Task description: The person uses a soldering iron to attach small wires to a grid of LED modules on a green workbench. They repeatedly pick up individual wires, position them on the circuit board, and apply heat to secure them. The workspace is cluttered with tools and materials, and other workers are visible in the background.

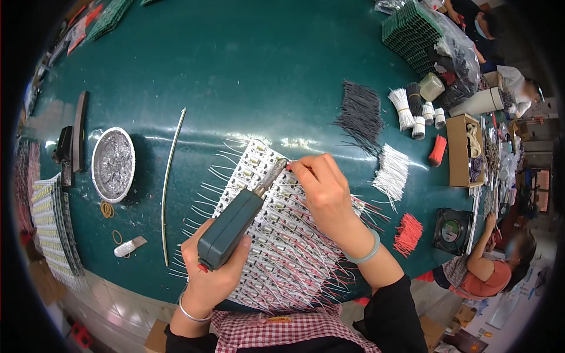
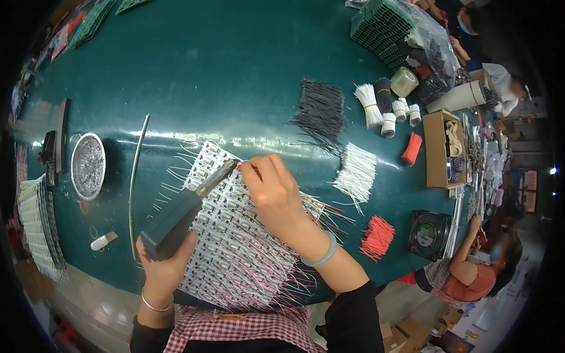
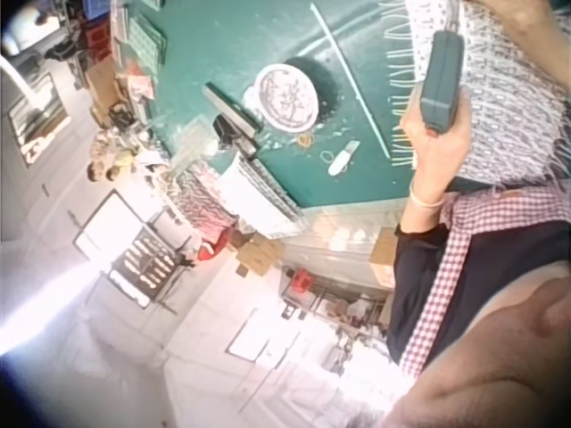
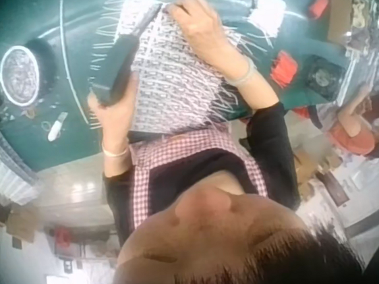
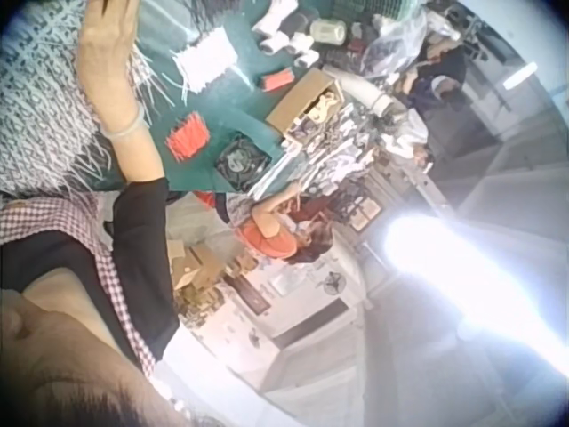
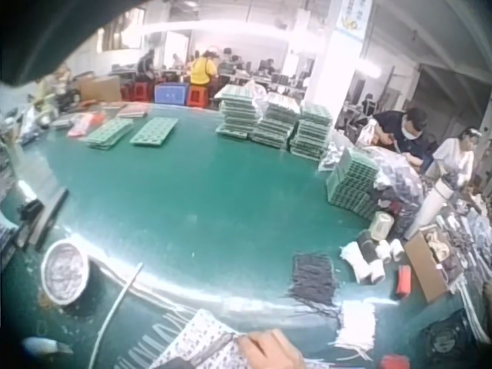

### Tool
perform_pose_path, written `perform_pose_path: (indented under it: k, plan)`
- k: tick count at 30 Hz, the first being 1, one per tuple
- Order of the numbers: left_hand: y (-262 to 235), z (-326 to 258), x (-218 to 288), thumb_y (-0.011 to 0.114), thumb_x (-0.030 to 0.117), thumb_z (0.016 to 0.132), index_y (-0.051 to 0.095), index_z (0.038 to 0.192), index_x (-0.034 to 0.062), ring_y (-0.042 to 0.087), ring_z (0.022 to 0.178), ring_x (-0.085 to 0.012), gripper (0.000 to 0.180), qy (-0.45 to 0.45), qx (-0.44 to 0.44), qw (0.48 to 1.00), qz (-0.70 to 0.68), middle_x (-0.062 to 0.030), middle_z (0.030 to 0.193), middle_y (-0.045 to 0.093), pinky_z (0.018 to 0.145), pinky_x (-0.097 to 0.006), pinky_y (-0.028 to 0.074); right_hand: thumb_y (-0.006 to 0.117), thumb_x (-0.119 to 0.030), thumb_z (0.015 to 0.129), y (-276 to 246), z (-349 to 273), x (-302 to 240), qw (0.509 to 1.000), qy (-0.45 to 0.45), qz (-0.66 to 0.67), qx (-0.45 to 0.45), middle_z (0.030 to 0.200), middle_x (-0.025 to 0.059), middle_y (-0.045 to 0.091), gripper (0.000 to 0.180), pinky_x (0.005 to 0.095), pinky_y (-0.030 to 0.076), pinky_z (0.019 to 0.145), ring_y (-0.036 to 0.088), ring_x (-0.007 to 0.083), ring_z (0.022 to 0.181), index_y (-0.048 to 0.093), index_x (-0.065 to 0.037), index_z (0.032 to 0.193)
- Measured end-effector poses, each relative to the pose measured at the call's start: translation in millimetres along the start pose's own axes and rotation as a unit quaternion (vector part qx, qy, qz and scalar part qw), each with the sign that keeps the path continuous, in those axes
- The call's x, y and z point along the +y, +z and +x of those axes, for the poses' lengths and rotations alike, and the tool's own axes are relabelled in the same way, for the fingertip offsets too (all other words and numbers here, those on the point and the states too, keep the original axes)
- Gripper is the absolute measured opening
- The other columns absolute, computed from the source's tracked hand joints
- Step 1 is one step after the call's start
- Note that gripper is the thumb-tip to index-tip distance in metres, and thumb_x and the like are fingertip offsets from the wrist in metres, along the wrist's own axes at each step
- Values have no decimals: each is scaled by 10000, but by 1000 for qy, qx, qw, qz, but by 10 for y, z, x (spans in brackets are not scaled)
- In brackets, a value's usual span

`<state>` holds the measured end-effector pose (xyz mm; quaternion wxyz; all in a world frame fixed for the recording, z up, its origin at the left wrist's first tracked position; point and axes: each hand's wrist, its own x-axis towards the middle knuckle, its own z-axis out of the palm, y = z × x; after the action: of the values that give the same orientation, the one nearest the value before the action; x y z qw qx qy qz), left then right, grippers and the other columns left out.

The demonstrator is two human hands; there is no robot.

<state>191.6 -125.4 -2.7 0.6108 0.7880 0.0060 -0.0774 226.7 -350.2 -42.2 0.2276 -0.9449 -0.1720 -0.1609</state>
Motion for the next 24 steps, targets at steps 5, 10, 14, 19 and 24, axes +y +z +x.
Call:
perform_pose_path:
  k: [5,10,14,19,24]
  plan:
    - [10,13,-29,737,13,763,663,830,-37,542,554,-116,112,19,-1,1000,17,-69,686,594,523,-269,419,627,47,685,-3,6,-7,1000,0,-4,-5,957,122,578,306,356,506,698,566,275,856,634,54,991]
    - [24,8,-44,740,20,770,648,795,-26,531,543,-116,106,8,3,1000,11,-60,671,583,510,-276,403,626,43,682,-8,11,-10,1000,-2,-12,-9,962,120,576,315,355,507,697,565,274,859,634,54,997]
    - [23,4,-52,742,26,777,644,787,-19,528,541,-115,109,12,3,1000,24,-56,663,578,507,-279,399,623,47,682,-5,19,-18,1000,1,-9,-7,954,118,581,303,353,508,692,566,272,855,639,54,985]
    - [4,10,-32,739,24,781,647,803,-25,537,554,-95,106,8,-7,999,31,-55,673,600,510,-266,410,620,50,682,7,16,-13,1000,6,-6,1,939,117,587,289,351,509,688,569,271,849,645,52,969]
    - [-11,15,42,736,16,777,660,837,-37,557,578,-74,111,4,6,1000,16,-58,699,634,525,-246,436,618,53,683,9,20,-14,1000,8,3,-2,940,118,589,290,352,509,690,569,272,844,646,49,972]
